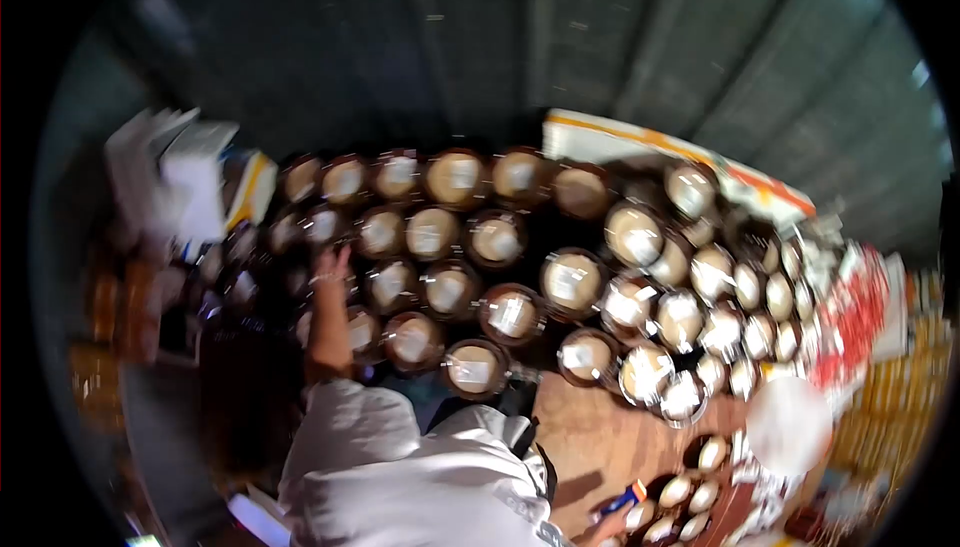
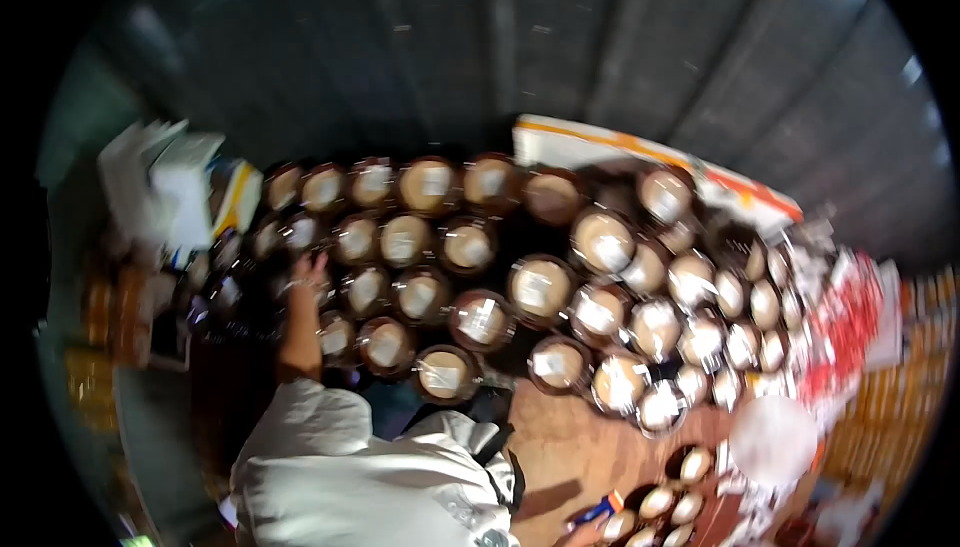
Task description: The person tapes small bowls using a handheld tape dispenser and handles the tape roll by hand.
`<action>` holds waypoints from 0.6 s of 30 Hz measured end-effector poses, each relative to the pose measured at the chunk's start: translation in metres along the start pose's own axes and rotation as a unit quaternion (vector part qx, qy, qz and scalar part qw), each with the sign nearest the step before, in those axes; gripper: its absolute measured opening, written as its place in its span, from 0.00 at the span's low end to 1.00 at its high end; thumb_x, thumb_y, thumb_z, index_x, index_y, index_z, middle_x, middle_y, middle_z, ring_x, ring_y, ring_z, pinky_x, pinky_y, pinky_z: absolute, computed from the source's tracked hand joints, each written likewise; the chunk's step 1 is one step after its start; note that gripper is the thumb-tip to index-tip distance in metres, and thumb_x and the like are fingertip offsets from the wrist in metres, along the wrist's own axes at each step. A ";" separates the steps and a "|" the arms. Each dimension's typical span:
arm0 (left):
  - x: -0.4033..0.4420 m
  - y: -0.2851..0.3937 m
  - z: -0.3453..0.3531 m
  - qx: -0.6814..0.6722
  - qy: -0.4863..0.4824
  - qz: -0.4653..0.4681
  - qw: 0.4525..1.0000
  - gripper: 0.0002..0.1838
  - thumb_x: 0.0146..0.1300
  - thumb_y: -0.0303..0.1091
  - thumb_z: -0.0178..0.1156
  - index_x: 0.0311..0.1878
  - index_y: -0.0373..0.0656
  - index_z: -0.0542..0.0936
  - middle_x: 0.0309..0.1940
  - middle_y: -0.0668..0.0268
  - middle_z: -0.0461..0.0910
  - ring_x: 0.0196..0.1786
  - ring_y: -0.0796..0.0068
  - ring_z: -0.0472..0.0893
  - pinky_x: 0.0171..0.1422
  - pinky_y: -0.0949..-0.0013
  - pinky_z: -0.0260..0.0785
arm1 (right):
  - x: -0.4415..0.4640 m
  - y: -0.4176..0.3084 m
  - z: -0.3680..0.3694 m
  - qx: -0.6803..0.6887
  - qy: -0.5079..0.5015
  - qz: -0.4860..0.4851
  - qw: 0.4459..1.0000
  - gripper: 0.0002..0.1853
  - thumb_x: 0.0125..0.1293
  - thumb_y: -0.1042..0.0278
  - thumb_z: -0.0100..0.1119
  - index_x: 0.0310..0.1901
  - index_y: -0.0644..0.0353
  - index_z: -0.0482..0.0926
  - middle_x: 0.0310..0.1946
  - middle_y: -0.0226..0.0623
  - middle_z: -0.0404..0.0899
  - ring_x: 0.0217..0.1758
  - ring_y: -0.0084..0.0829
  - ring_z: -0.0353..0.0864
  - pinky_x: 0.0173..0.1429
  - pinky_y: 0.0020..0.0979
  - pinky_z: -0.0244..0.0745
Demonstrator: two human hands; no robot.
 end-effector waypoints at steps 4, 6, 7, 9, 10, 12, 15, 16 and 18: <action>-0.018 0.044 -0.004 -0.082 -0.018 0.171 0.982 0.26 0.74 0.51 0.60 0.59 0.35 0.81 0.48 0.54 0.88 0.47 0.59 0.87 0.53 0.63 0.80 | -0.035 0.018 -0.012 -0.018 0.087 0.075 0.993 0.25 0.78 0.46 0.60 0.42 0.66 0.88 0.27 0.30 0.83 0.25 0.24 0.77 0.28 0.31 0.73; 0.018 -0.027 0.046 -0.447 -0.061 0.024 0.892 0.32 0.74 0.46 0.60 0.71 0.30 0.70 0.67 0.49 0.78 0.63 0.54 0.82 0.67 0.52 0.77 | -0.059 0.027 -0.024 -0.055 0.150 0.123 0.979 0.26 0.77 0.45 0.61 0.35 0.65 0.87 0.26 0.31 0.82 0.25 0.23 0.77 0.33 0.31 0.73; -0.052 0.048 0.038 -0.546 -0.040 -0.214 0.809 0.28 0.76 0.39 0.56 0.73 0.33 0.67 0.60 0.53 0.80 0.56 0.65 0.83 0.62 0.60 0.78 | -0.079 0.017 -0.025 -0.033 0.160 0.117 0.980 0.27 0.77 0.45 0.60 0.35 0.65 0.86 0.25 0.31 0.82 0.25 0.23 0.76 0.33 0.31 0.73; -0.167 0.200 0.055 -0.426 -0.035 0.044 0.903 0.19 0.75 0.33 0.53 0.65 0.38 0.73 0.46 0.63 0.78 0.40 0.77 0.75 0.47 0.68 0.72 | -0.116 -0.002 -0.021 0.010 0.170 0.145 0.975 0.28 0.77 0.43 0.59 0.33 0.65 0.85 0.23 0.33 0.81 0.24 0.26 0.79 0.30 0.32 0.74; -0.215 0.254 0.082 -0.272 -0.100 0.219 0.932 0.13 0.75 0.32 0.53 0.57 0.38 0.78 0.44 0.64 0.79 0.39 0.76 0.77 0.42 0.71 0.72 | -0.132 -0.011 -0.020 0.030 0.171 0.175 0.969 0.29 0.77 0.41 0.58 0.32 0.64 0.84 0.21 0.36 0.82 0.23 0.29 0.83 0.28 0.32 0.75; -0.362 0.353 0.152 -0.353 -0.329 0.205 0.852 0.08 0.74 0.28 0.57 0.51 0.37 0.80 0.34 0.66 0.80 0.33 0.76 0.80 0.38 0.74 0.76 | -0.154 0.008 -0.017 0.139 0.188 0.210 0.949 0.29 0.78 0.41 0.57 0.31 0.61 0.84 0.21 0.35 0.83 0.19 0.27 0.81 0.24 0.31 0.75; -0.546 0.402 0.275 -0.244 -0.628 0.238 0.699 0.10 0.75 0.29 0.58 0.55 0.39 0.79 0.40 0.65 0.82 0.35 0.79 0.81 0.37 0.75 0.75 | -0.195 0.042 -0.015 0.249 0.221 0.235 0.913 0.26 0.78 0.43 0.57 0.35 0.61 0.85 0.25 0.35 0.85 0.24 0.28 0.83 0.30 0.31 0.78; -0.602 0.397 0.324 -0.205 -0.729 0.225 0.613 0.15 0.76 0.32 0.58 0.62 0.41 0.76 0.43 0.64 0.82 0.38 0.78 0.82 0.37 0.74 0.76 | -0.208 0.038 -0.016 0.267 0.235 0.225 0.907 0.25 0.78 0.45 0.58 0.40 0.63 0.87 0.30 0.37 0.87 0.30 0.29 0.86 0.36 0.32 0.81; -0.692 0.382 0.409 -0.088 -0.823 0.103 0.551 0.27 0.77 0.38 0.59 0.73 0.45 0.63 0.42 0.63 0.79 0.39 0.75 0.82 0.34 0.69 0.76 | -0.231 0.092 -0.021 0.230 0.315 0.225 0.893 0.25 0.78 0.48 0.60 0.55 0.67 0.85 0.46 0.39 0.88 0.46 0.31 0.87 0.53 0.33 0.81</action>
Point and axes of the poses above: each hand's wrist, its own x-axis towards the middle knuckle, its own z-axis out of the palm, y = z × x, the point moved 7 cm from there along x, towards the middle knuckle
